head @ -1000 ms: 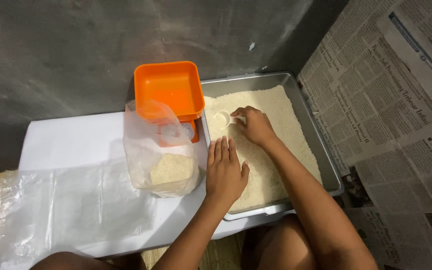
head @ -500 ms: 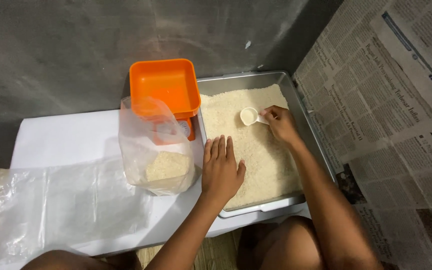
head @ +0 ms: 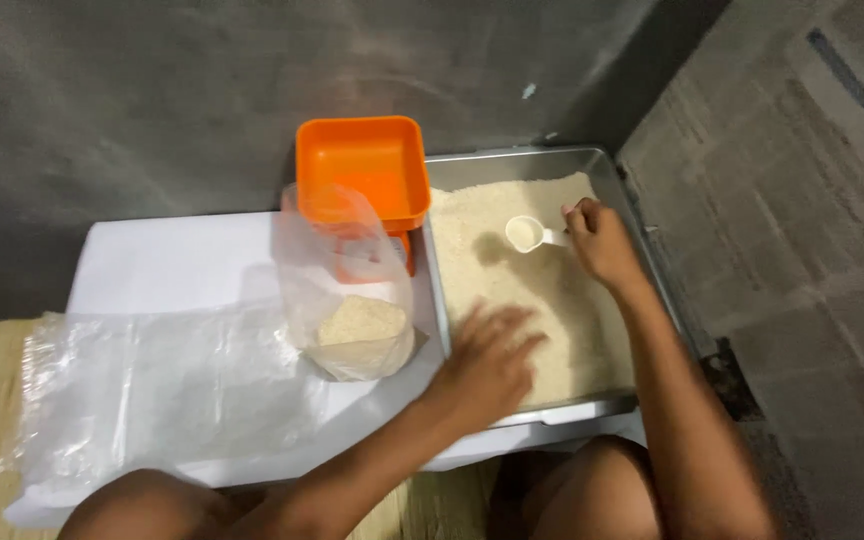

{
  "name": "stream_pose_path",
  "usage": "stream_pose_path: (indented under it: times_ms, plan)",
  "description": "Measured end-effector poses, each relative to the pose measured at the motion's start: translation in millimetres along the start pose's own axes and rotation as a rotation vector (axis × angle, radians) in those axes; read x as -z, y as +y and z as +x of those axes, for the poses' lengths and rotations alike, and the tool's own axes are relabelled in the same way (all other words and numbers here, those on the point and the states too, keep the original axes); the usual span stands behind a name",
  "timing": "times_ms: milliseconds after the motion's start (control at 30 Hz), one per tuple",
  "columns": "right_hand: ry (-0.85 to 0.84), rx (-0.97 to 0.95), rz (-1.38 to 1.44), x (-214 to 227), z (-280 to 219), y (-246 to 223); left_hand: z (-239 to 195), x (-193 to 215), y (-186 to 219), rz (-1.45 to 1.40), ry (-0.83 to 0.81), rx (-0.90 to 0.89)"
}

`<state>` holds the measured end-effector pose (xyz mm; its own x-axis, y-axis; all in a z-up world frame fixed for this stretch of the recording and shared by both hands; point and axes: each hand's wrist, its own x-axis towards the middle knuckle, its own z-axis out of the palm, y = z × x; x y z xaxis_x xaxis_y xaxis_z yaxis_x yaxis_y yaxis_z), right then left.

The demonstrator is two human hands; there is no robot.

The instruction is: Scooping rice from a tray into plastic bags and weighing them on a scale.

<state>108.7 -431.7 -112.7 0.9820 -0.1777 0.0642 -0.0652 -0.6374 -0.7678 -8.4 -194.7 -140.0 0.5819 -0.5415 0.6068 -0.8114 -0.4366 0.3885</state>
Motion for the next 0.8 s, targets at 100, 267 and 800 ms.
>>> stream_pose_path:
  times_ms: [100, 267, 800]
  plan:
    - [0.057, 0.117, -0.164, 5.6, -12.0, -46.0, 15.3, 77.5, 36.2, -0.224, -0.067, -0.175]
    - [0.031, 0.225, 0.064, 6.0, -45.2, -131.0, 17.6, 168.3, 51.6, -0.228, -0.065, -0.329]
    - [0.023, 0.686, 0.188, -41.1, -102.1, -235.2, 2.5, 256.6, -42.5, 0.090, 0.157, 0.137]
